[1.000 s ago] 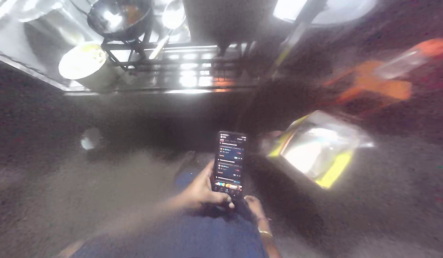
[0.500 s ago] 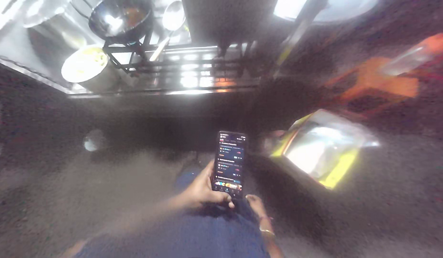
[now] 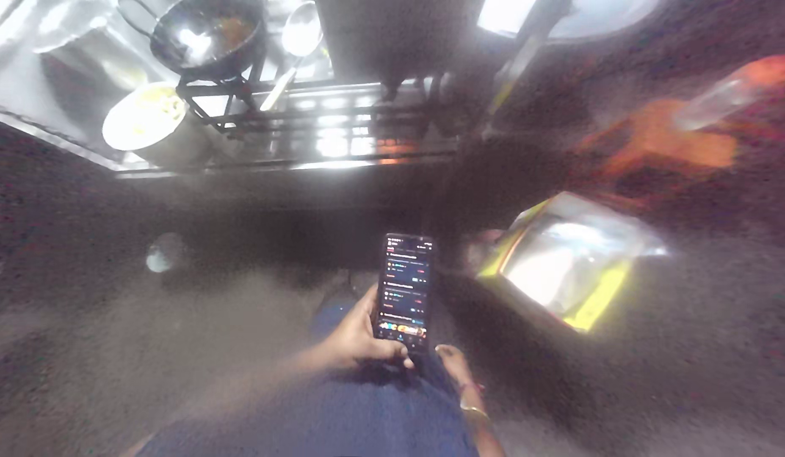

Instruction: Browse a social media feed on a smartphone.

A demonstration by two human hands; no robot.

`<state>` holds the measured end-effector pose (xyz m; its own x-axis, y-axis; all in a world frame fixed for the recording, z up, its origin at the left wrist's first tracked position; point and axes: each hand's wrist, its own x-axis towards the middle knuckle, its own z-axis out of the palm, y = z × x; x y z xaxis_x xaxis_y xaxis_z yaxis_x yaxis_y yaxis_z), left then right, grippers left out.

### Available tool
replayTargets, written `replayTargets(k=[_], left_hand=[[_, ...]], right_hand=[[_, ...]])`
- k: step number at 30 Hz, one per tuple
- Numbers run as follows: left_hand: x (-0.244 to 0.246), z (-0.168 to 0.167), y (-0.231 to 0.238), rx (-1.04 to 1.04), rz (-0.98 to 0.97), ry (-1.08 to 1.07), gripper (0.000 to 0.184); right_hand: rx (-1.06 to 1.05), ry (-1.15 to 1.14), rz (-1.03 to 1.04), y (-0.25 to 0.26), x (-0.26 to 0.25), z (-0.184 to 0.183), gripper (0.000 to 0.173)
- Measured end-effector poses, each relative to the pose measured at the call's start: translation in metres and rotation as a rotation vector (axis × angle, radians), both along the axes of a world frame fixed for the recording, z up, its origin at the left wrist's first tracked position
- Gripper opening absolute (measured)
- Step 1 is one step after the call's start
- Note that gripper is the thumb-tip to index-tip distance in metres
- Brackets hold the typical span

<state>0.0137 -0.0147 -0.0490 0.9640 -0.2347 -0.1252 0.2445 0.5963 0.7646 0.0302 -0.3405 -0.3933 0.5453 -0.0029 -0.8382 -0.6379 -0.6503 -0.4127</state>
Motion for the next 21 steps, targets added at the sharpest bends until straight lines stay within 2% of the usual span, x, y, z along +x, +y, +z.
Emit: replayTargets(k=[4, 8, 21], left_hand=[[-0.001, 0.003, 0.003, 0.094, -0.016, 0.011, 0.097], [-0.001, 0.005, 0.000, 0.060, -0.004, 0.033, 0.094], [-0.001, 0.005, -0.001, 0.019, -0.026, 0.017, 0.092]], right_hand=[[0.005, 0.017, -0.014, 0.000, 0.001, -0.004, 0.030], [0.041, 0.013, -0.067, -0.010, -0.004, -0.017, 0.027], [0.005, 0.036, -0.033, -0.008, -0.003, -0.005, 0.030]])
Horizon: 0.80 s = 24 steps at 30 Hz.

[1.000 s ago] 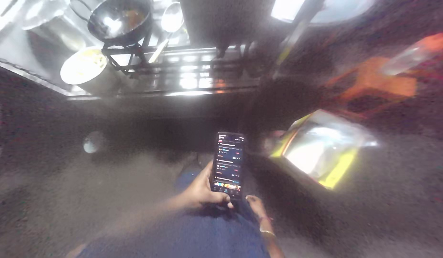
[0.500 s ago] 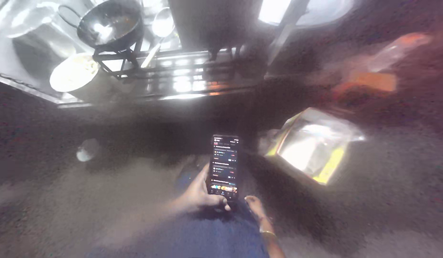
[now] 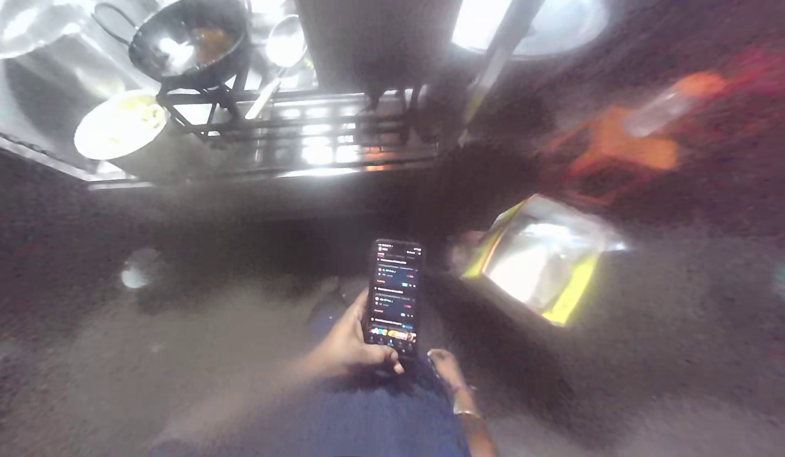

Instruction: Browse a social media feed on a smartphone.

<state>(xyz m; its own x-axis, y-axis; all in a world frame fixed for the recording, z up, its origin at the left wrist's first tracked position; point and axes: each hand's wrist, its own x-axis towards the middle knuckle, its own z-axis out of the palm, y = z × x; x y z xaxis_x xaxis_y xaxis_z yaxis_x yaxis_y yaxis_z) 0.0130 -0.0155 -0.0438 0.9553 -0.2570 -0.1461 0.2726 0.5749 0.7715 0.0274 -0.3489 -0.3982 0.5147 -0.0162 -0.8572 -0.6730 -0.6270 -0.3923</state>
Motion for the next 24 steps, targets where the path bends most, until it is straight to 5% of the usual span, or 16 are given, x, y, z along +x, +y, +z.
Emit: replayTargets(k=[11, 22, 24], left_hand=[[-0.001, 0.000, 0.000, 0.051, -0.001, -0.002, 0.092], [-0.003, -0.003, 0.003, 0.085, 0.075, -0.024, 0.075], [-0.001, -0.004, 0.002, 0.093, 0.103, -0.012, 0.059]], right_hand=[[0.016, -0.039, 0.025, 0.001, 0.000, 0.010, 0.029], [-0.001, -0.034, 0.074, 0.006, 0.004, 0.013, 0.029], [-0.008, -0.032, 0.081, 0.004, 0.004, 0.011, 0.029]])
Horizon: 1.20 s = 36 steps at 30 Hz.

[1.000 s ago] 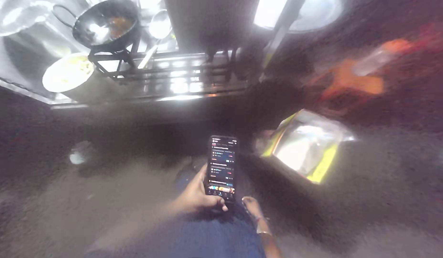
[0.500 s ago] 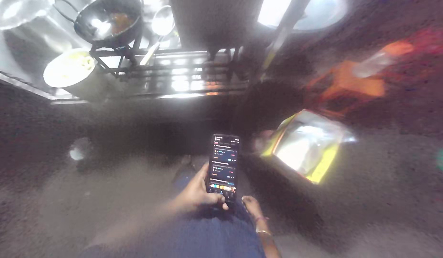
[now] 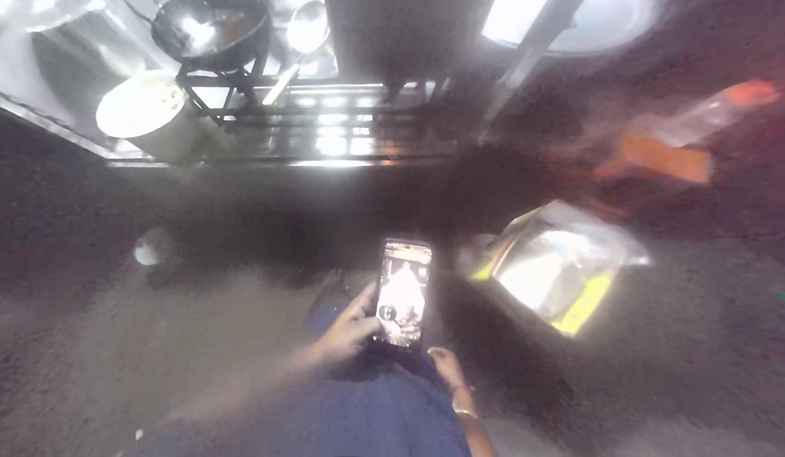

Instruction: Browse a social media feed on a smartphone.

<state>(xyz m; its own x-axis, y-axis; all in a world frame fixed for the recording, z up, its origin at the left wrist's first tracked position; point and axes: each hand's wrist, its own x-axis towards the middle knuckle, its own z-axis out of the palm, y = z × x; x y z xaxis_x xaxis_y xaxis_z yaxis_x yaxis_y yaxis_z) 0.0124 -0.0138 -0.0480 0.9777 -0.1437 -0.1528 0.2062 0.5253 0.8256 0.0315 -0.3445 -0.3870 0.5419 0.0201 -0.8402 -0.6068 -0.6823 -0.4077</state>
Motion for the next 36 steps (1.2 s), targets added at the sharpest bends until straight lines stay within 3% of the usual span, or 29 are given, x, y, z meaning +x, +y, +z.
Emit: replayTargets(k=[3, 9, 12, 16, 21, 24, 30, 36], left_hand=[[0.001, 0.007, -0.003, 0.062, 0.062, 0.071, 0.042], [-0.001, -0.006, 0.004, -0.068, 0.097, 0.020, 0.043], [-0.005, -0.011, 0.011, -0.090, 0.119, -0.001, 0.061], [-0.009, -0.003, 0.019, -0.037, 0.251, 0.100, 0.040], [-0.020, -0.001, 0.044, -0.185, 0.391, 0.116, 0.041], [-0.032, -0.001, 0.066, -0.266, 0.466, 0.142, 0.042], [-0.059, -0.006, 0.116, -0.288, 0.655, 0.096, 0.059], [-0.099, -0.008, 0.168, -0.287, 0.861, 0.069, 0.063]], right_hand=[[-0.006, -0.004, 0.001, -0.004, 0.000, -0.005, 0.030], [-0.021, 0.026, 0.031, 0.000, 0.011, -0.001, 0.030], [-0.020, 0.044, 0.066, 0.004, 0.019, -0.004, 0.031], [-0.024, 0.046, 0.134, 0.015, 0.036, -0.005, 0.030], [-0.068, 0.028, 0.258, 0.050, 0.065, 0.012, 0.029], [-0.106, -0.002, 0.416, 0.067, 0.084, 0.005, 0.031], [-0.115, -0.012, 0.612, 0.146, 0.123, 0.012, 0.029], [-0.124, -0.044, 0.869, 0.244, 0.150, 0.012, 0.031]])
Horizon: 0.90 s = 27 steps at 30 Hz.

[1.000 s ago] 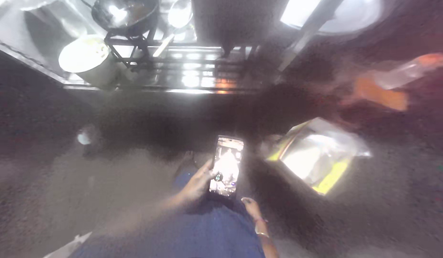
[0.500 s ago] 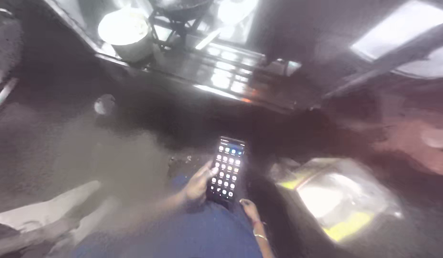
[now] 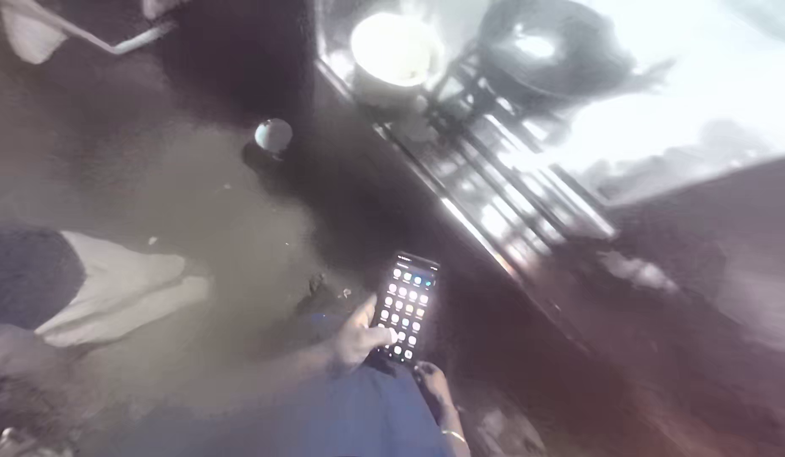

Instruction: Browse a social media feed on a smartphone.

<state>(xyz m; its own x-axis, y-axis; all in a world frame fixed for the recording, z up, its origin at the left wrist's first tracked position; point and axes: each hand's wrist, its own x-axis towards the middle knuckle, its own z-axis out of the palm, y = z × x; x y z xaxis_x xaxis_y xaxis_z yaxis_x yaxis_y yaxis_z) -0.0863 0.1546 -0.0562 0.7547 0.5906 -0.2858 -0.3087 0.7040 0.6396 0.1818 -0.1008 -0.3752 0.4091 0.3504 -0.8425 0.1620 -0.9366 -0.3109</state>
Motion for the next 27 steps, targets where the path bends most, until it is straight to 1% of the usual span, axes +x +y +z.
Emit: replayTargets(k=[2, 5, 8, 10, 12, 14, 16, 18, 20, 22, 23, 25, 27], left_hand=[[-0.020, -0.003, 0.018, -0.013, 0.079, -0.011, 0.064], [-0.052, -0.007, 0.043, 0.009, 0.218, -0.025, 0.065], [-0.086, -0.010, 0.062, 0.051, 0.351, -0.041, 0.064], [-0.108, -0.009, 0.069, 0.029, 0.407, -0.051, 0.065], [-0.125, -0.012, 0.075, 0.002, 0.434, -0.072, 0.066], [-0.142, -0.017, 0.080, 0.027, 0.444, -0.057, 0.065], [-0.156, -0.026, 0.080, 0.046, 0.461, -0.066, 0.061], [-0.164, -0.028, 0.083, 0.062, 0.487, -0.102, 0.061], [-0.169, -0.024, 0.087, 0.063, 0.536, -0.090, 0.060], [-0.175, -0.021, 0.092, 0.051, 0.592, -0.076, 0.063], [-0.179, -0.019, 0.097, 0.055, 0.599, -0.051, 0.066], [-0.192, -0.024, 0.107, 0.076, 0.602, 0.028, 0.072], [-0.202, -0.033, 0.116, 0.096, 0.621, 0.079, 0.075]], right_hand=[[-0.020, 0.003, 0.136, 0.041, 0.005, 0.002, 0.036], [0.029, -0.038, 0.299, 0.107, 0.004, 0.001, 0.035], [0.097, -0.122, 0.418, 0.197, -0.018, 0.025, 0.037], [0.219, -0.148, 0.482, 0.260, -0.040, 0.040, 0.037], [0.425, -0.110, 0.459, 0.325, -0.071, 0.068, 0.031], [0.648, 0.023, 0.369, 0.383, -0.120, 0.119, 0.024], [0.831, 0.290, 0.268, 0.423, -0.176, 0.188, 0.020], [0.930, 0.636, 0.199, 0.447, -0.220, 0.247, 0.033], [0.934, 0.903, 0.268, 0.463, -0.246, 0.286, 0.047], [0.924, 1.063, 0.358, 0.479, -0.268, 0.308, 0.060], [0.922, 1.080, 0.436, 0.487, -0.277, 0.314, 0.059], [0.938, 1.032, 0.601, 0.505, -0.294, 0.318, 0.051], [0.956, 0.969, 0.655, 0.522, -0.313, 0.316, 0.043]])
